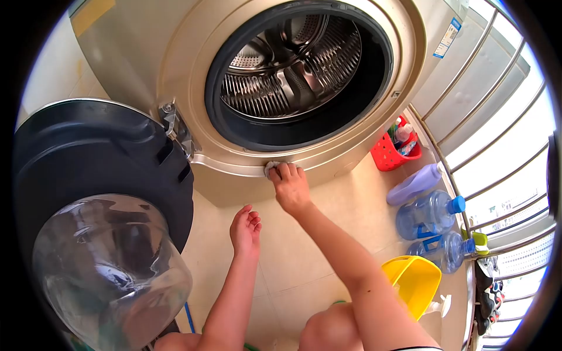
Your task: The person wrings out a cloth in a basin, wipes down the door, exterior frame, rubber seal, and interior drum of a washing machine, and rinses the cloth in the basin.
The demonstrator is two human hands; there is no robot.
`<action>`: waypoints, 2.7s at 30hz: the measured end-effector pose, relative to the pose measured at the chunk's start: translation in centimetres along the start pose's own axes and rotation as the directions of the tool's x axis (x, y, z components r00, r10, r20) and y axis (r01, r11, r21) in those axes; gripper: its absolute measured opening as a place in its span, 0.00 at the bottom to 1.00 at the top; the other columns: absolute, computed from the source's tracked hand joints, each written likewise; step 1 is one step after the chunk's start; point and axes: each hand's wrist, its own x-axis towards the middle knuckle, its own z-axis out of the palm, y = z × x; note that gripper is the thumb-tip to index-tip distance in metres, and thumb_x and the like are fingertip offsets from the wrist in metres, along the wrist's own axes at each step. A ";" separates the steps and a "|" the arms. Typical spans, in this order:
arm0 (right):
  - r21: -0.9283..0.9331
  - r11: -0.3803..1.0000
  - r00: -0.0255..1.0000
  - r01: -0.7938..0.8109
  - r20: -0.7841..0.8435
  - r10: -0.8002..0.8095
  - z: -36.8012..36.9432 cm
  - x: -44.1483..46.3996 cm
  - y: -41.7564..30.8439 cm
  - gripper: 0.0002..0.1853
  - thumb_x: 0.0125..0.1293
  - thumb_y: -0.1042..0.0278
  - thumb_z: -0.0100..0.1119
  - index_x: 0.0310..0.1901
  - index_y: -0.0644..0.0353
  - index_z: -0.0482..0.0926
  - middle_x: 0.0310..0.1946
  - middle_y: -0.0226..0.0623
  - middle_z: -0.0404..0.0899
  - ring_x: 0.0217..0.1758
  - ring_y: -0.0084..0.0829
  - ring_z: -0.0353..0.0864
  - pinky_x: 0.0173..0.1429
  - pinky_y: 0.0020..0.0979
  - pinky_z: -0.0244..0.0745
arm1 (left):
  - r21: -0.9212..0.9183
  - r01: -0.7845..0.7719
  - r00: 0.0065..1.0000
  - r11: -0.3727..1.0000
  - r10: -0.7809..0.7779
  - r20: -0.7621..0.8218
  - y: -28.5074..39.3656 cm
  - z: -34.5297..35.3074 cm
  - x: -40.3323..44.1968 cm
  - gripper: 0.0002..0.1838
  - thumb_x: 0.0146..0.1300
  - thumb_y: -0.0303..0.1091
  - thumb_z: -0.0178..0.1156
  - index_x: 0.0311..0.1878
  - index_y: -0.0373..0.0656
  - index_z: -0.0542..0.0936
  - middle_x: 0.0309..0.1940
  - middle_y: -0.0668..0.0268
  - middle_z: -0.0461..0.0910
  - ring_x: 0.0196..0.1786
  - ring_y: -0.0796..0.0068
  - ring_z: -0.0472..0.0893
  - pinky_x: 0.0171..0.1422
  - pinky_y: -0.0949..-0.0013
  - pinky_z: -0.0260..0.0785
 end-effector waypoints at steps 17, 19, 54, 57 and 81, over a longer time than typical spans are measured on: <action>-0.282 0.950 0.986 0.133 0.139 -0.097 -1.7 -0.7 2.3 0.08 0.50 0.69 0.58 0.31 0.60 0.84 0.42 0.35 0.73 0.48 0.36 0.70 0.48 0.35 0.66 | -0.014 -0.021 1.000 1.000 0.021 -0.018 0.6 0.9 -0.1 0.10 0.68 0.31 0.50 0.49 0.42 0.76 0.34 0.70 0.76 0.36 0.81 0.73 0.43 0.76 0.66; -0.270 0.945 0.983 0.183 0.079 -0.168 -1.4 -0.1 0.4 0.09 0.50 0.69 0.58 0.33 0.61 0.84 0.43 0.35 0.74 0.49 0.36 0.71 0.49 0.35 0.67 | -0.019 -0.028 0.999 0.999 0.028 -0.021 0.5 0.9 0.0 0.10 0.68 0.31 0.50 0.49 0.42 0.76 0.34 0.70 0.76 0.36 0.81 0.73 0.43 0.76 0.66; 0.688 0.704 0.967 -0.175 -0.013 0.253 6.8 -3.0 -7.5 0.19 0.54 0.81 0.58 0.49 0.56 0.72 0.44 0.46 0.68 0.50 0.51 0.71 0.47 0.44 0.74 | 0.033 -0.031 0.983 0.999 0.036 -0.181 0.6 -5.4 0.5 0.11 0.66 0.34 0.55 0.49 0.45 0.78 0.33 0.73 0.75 0.36 0.80 0.72 0.41 0.75 0.65; 0.646 0.753 0.987 -0.122 -0.001 0.161 6.7 -3.7 -5.1 0.16 0.56 0.80 0.56 0.46 0.54 0.74 0.45 0.42 0.70 0.49 0.48 0.73 0.44 0.41 0.75 | 0.010 -0.041 0.984 0.999 0.042 -0.175 0.8 -5.2 0.9 0.11 0.66 0.34 0.55 0.49 0.45 0.78 0.33 0.73 0.75 0.36 0.81 0.72 0.42 0.75 0.65; 0.808 -0.086 0.093 -0.583 0.172 0.981 12.9 -6.0 6.9 0.29 0.49 0.80 0.49 0.58 0.69 0.61 0.58 0.56 0.59 0.63 0.51 0.59 0.71 0.43 0.53 | 0.015 -0.068 0.973 0.998 0.070 -0.218 0.2 -7.3 0.9 0.11 0.65 0.33 0.56 0.49 0.44 0.78 0.33 0.71 0.76 0.34 0.80 0.73 0.40 0.75 0.68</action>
